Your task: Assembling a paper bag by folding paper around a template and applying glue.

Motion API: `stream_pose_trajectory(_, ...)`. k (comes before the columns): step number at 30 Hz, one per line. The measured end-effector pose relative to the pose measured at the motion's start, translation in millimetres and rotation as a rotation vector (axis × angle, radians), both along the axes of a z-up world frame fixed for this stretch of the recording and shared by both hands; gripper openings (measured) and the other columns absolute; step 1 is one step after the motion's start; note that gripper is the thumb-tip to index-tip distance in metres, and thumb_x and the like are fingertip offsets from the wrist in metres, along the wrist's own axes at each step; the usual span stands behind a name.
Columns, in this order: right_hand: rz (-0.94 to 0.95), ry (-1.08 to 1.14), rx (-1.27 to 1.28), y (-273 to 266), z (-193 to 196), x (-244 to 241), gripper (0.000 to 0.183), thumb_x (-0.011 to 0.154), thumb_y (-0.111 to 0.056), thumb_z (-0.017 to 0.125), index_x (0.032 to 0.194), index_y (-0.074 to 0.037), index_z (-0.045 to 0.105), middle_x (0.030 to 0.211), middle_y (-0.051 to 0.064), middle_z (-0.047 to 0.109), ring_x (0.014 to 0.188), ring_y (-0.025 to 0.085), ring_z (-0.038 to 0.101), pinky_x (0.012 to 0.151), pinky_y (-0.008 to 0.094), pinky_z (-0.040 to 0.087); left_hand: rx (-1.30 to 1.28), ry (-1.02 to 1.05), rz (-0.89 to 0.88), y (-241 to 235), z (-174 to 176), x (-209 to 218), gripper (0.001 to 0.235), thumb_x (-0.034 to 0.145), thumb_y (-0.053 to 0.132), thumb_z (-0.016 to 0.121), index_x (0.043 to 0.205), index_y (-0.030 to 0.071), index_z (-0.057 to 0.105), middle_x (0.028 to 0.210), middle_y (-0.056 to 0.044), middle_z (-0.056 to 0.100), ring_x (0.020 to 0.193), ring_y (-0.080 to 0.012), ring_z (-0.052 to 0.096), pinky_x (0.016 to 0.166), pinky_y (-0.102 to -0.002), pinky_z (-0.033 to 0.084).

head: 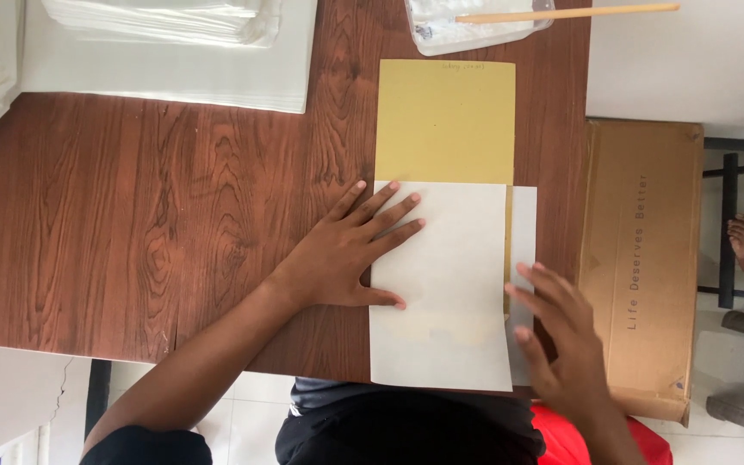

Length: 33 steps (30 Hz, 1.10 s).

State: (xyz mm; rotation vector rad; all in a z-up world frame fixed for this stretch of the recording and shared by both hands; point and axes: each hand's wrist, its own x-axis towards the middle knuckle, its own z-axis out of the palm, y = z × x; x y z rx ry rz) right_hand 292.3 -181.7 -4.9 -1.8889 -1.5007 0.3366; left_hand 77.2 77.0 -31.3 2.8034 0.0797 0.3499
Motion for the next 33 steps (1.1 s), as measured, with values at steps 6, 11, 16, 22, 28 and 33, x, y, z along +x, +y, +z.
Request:
stream_pose_trajectory(6,-0.087,-0.066,-0.159,83,27,41,0.042,0.105,-0.026,0.053,0.136,0.000,0.064,0.128,0.024,0.065,0.123,0.048,0.060,0.102,0.061,0.044,0.036,0.265,0.087,-7,4,3,0.103,0.081,0.089,0.050,0.161,0.027,0.033,0.170,-0.004,0.027,0.158,-0.0286,0.016,0.128,-0.052,-0.001)
stream_pose_trajectory(11,-0.297,0.489,-0.238,134,20,67,0.059,0.103,-0.036,0.061,0.149,-0.002,0.046,0.130,0.019,0.064,0.091,0.022,0.067,0.054,0.030,0.050,-0.005,0.347,0.100,-11,6,3,0.100,0.085,0.086,0.046,0.164,0.026,0.025,0.172,-0.005,0.018,0.159,-0.0266,0.011,0.126,-0.057,-0.006)
stream_pose_trajectory(16,-0.350,0.685,-0.228,164,12,79,0.053,0.104,-0.038,0.059,0.140,0.000,0.051,0.107,0.011,0.066,0.063,0.011,0.056,0.037,0.021,0.034,-0.022,0.367,0.094,-10,13,-1,0.101,0.084,0.086,0.048,0.162,0.025,0.028,0.172,-0.005,0.020,0.159,-0.0264,0.012,0.127,-0.057,-0.004)
stream_pose_trajectory(22,-0.389,0.729,-0.255,184,5,78,0.043,0.102,-0.041,0.062,0.124,-0.004,0.060,0.067,-0.005,0.044,0.043,0.002,0.035,0.035,0.019,0.023,-0.049,0.386,0.074,-10,19,-5,0.101,0.081,0.084,0.052,0.159,0.023,0.032,0.171,-0.005,0.022,0.158,-0.0266,0.015,0.128,-0.056,-0.003)
stream_pose_trajectory(28,-0.366,0.726,-0.101,195,24,45,0.037,0.100,-0.050,0.071,0.104,-0.013,0.070,0.076,-0.002,0.062,0.057,0.005,0.052,0.050,0.019,0.039,-0.102,0.331,0.084,-9,14,-7,0.096,0.083,0.081,0.054,0.157,0.022,0.035,0.170,-0.005,0.023,0.158,-0.0272,0.017,0.128,-0.056,-0.001)
stream_pose_trajectory(33,-0.325,0.577,0.078,193,-67,77,0.046,0.108,-0.054,0.066,0.090,-0.012,0.066,0.078,0.004,0.069,0.068,0.013,0.066,0.068,0.027,0.055,-0.167,0.195,0.095,-9,9,-7,0.072,0.096,0.065,0.054,0.151,0.018,0.044,0.166,-0.008,0.032,0.155,-0.0292,0.025,0.127,-0.058,0.009)
